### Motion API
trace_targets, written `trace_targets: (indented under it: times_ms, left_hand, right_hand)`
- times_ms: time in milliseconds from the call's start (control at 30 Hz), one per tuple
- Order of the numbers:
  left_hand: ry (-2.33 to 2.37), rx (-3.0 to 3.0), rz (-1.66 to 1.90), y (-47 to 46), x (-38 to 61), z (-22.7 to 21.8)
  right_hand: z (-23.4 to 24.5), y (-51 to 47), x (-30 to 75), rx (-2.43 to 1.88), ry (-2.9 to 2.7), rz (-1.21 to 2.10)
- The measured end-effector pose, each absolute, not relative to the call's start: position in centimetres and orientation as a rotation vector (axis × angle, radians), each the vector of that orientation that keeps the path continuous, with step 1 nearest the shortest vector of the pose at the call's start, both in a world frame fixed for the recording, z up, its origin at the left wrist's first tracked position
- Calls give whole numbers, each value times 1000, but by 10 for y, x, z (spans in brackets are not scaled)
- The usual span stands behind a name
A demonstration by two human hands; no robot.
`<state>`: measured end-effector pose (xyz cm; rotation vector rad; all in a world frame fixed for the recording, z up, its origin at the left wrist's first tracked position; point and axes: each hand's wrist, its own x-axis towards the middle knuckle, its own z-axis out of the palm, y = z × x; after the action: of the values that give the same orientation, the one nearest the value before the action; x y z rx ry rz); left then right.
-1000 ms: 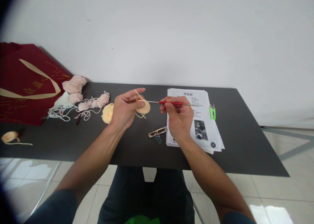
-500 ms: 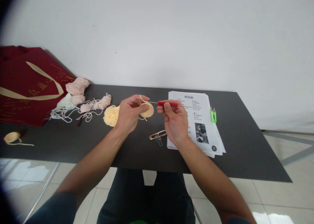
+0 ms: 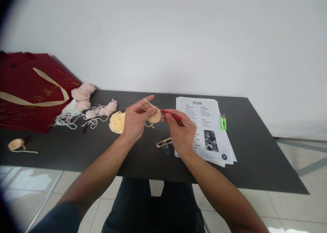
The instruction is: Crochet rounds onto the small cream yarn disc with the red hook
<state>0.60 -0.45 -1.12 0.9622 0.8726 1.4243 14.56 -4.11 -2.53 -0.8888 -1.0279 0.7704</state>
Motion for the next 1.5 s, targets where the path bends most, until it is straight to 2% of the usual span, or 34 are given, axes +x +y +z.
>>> trace_targets:
  times_ms: [67, 167, 267, 433, 600, 1033, 1500]
  left_hand:
    - [805, 838, 1418, -4, 7, -10]
    - [709, 705, 1364, -4, 6, -7]
    - [662, 681, 1289, -3, 2, -3]
    - [680, 748, 1279, -3, -1, -1]
    - [702, 828, 1310, -6, 2, -3]
    - [800, 893, 1322, -7, -1, -2]
    - [683, 897, 1235, -3, -7, -3]
  right_hand:
    - [-29, -48, 144, -888, -1220, 527]
    - [-34, -53, 144, -796, -1418, 394]
    - [-36, -50, 145, -779, -1342, 513]
    - [-27, -37, 146, -710, -1016, 953]
    - [-18, -30, 151, -638, -874, 1162]
    - [-20, -28, 162, -651, -986, 1117]
    - [-16, -33, 158, -641, -1056, 1022]
